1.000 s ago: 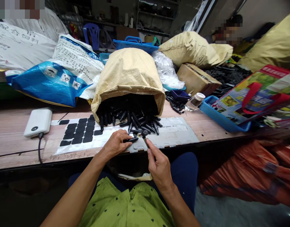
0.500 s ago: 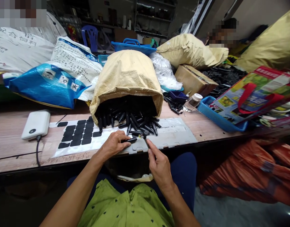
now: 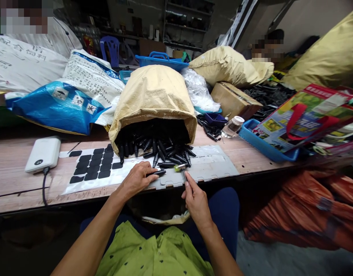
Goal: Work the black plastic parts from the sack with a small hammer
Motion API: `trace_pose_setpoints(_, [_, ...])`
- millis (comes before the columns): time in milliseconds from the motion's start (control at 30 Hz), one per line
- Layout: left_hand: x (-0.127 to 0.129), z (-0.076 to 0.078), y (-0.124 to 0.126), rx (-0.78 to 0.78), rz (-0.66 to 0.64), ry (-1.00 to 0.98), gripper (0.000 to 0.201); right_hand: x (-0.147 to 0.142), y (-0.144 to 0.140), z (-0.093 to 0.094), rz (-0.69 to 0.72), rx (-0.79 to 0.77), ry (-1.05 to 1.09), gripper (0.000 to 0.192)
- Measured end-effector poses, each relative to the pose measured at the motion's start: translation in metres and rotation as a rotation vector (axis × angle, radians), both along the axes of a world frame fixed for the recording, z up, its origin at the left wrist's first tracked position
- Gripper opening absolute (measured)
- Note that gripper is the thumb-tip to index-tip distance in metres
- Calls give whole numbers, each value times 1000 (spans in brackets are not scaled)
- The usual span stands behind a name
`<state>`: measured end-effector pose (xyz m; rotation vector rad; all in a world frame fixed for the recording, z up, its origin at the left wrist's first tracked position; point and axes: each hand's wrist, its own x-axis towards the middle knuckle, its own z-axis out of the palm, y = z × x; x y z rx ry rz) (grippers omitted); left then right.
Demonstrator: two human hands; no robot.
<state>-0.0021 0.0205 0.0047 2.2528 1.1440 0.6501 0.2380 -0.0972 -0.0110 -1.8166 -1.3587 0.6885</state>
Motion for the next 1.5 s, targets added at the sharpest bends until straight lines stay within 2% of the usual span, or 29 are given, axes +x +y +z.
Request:
trace_pose_setpoints(167, [2, 1, -4, 9, 17, 19, 21, 1, 0, 1, 2, 53, -58, 51])
trace_pose_setpoints(267, [4, 9, -17, -14, 30, -14, 23, 0, 0, 2, -8, 71, -103, 50])
trace_pose_setpoints(400, [10, 23, -54, -282, -73, -162, 31, 1, 1, 2, -9, 72, -113, 51])
trace_pose_setpoints(467, [14, 24, -73, -428, -133, -172, 32, 1, 1, 3, -2, 71, -107, 52])
trace_pose_setpoints(567, [21, 6, -92, -527, -131, -16, 26, 2, 2, 4, -2, 23, -110, 54])
trace_pose_setpoints(667, [25, -26, -99, -523, -24, 168, 23, 1, 2, 4, -12, -37, -125, 56])
trace_pose_setpoints(767, [27, -50, -103, -505, 59, 274, 37, 1, 2, 4, -14, -41, -131, 55])
trace_pose_setpoints(833, [29, -50, -105, -505, 43, 261, 48, 1, 2, 3, -12, -33, -127, 55])
trace_pose_setpoints(933, [34, -25, -103, -513, -59, 101, 39, 2, 2, 2, -8, -25, -118, 54])
trace_pose_setpoints(1000, [38, -3, -93, -424, -50, -24, 30, 2, 2, 1, -4, -20, -113, 53])
trace_pose_setpoints(1067, [42, 13, -74, -209, 57, -94, 27, 2, 2, 0, 4, -8, -107, 53])
trace_pose_setpoints(1133, [46, 18, -49, 43, 188, -81, 25, 2, 2, -1, 11, 8, -98, 52])
trace_pose_setpoints(1200, [50, 14, -24, 230, 262, -5, 23, 3, 2, -2, 13, 26, -90, 50])
trace_pose_setpoints(1300, [55, 4, -1, 340, 256, 101, 20, 3, 3, -3, 11, 50, -93, 48])
trace_pose_setpoints(1400, [57, -3, 2, 370, 237, 143, 17, 3, 3, -4, 2, 64, -98, 47])
trace_pose_setpoints(1500, [51, -4, -7, 377, 238, 154, 7, 3, 2, -3, -6, 59, -93, 48])
